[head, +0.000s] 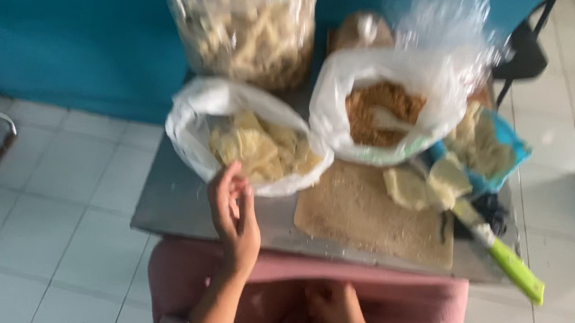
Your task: The person cuts flat dough sheets into smaller pieces with a knife on a cutting board, folds and rolls the pieces by hand, dips them into a bag of brown sugar powder, and places the coated pieces into a plastic bag. They repeat this cycle, occasionally scooping sugar with a spoon and gathering finished pieces.
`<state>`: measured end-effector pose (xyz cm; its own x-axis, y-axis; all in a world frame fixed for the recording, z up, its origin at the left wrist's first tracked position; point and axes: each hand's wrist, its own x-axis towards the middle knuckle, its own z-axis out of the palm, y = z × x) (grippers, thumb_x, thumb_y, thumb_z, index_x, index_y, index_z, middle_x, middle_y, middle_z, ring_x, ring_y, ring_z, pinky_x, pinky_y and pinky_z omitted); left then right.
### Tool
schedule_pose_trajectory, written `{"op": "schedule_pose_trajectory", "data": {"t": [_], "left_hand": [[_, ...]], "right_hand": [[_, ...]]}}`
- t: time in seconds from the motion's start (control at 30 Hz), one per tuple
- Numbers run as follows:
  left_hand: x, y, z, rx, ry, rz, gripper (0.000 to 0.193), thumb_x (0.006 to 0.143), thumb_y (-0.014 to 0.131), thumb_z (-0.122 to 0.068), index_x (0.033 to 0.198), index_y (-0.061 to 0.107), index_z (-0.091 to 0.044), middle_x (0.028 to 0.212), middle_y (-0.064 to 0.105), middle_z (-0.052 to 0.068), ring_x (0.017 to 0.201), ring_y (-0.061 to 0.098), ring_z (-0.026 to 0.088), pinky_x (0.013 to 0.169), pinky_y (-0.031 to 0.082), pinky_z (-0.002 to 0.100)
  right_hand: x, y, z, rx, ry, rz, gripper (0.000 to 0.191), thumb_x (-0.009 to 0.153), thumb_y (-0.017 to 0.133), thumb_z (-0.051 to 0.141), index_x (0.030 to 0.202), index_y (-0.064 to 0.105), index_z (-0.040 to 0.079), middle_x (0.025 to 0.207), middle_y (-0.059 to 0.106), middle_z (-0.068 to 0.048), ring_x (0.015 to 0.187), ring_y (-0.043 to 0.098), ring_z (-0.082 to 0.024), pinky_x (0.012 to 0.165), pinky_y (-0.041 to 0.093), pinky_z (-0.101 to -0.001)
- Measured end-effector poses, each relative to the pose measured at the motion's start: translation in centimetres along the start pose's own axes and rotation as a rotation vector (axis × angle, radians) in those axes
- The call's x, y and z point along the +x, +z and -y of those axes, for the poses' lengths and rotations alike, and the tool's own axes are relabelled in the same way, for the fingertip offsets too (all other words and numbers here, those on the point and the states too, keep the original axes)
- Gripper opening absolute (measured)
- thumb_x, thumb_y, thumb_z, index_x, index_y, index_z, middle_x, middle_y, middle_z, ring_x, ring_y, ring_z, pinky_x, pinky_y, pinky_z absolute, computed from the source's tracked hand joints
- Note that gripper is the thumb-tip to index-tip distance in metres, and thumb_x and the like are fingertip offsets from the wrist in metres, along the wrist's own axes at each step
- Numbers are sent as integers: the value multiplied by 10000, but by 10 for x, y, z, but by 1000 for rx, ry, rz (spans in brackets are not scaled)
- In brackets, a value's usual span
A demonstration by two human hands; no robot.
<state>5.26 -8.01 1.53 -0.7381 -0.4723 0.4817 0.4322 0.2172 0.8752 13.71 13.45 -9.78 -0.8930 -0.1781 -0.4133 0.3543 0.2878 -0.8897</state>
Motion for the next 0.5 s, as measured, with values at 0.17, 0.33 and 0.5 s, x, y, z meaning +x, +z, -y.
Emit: {"op": "schedule_pose_trajectory", "data": {"t": [0.17,0.33,0.5], "left_hand": [[-4,-5,1,-20,4,22,382,1100,509,-31,1481,482,-12,1428,514,106,1158,558,171,1053,488,334],[-3,-3,1,-57,18,13,393,1102,508,-39,1491,467,-12,1449,519,111,1166,556,169,1077,476,341],[-7,-8,3,-85,15,-7,402,1090,527,-37,1487,479,-8,1425,528,107,1175,555,173,1079,469,337]], "right_hand": [[-2,12,-3,29,95,-77,249,832,780,84,1031,669,-17,727,736,-86,587,685,-151,532,568,-307],[-3,19,-4,177,148,-15,184,891,779,81,1004,726,-54,733,734,-104,592,691,-155,534,557,-310],[-24,14,-3,70,159,83,275,1025,588,126,955,698,-116,751,707,-132,570,625,-178,513,508,-326]]}}
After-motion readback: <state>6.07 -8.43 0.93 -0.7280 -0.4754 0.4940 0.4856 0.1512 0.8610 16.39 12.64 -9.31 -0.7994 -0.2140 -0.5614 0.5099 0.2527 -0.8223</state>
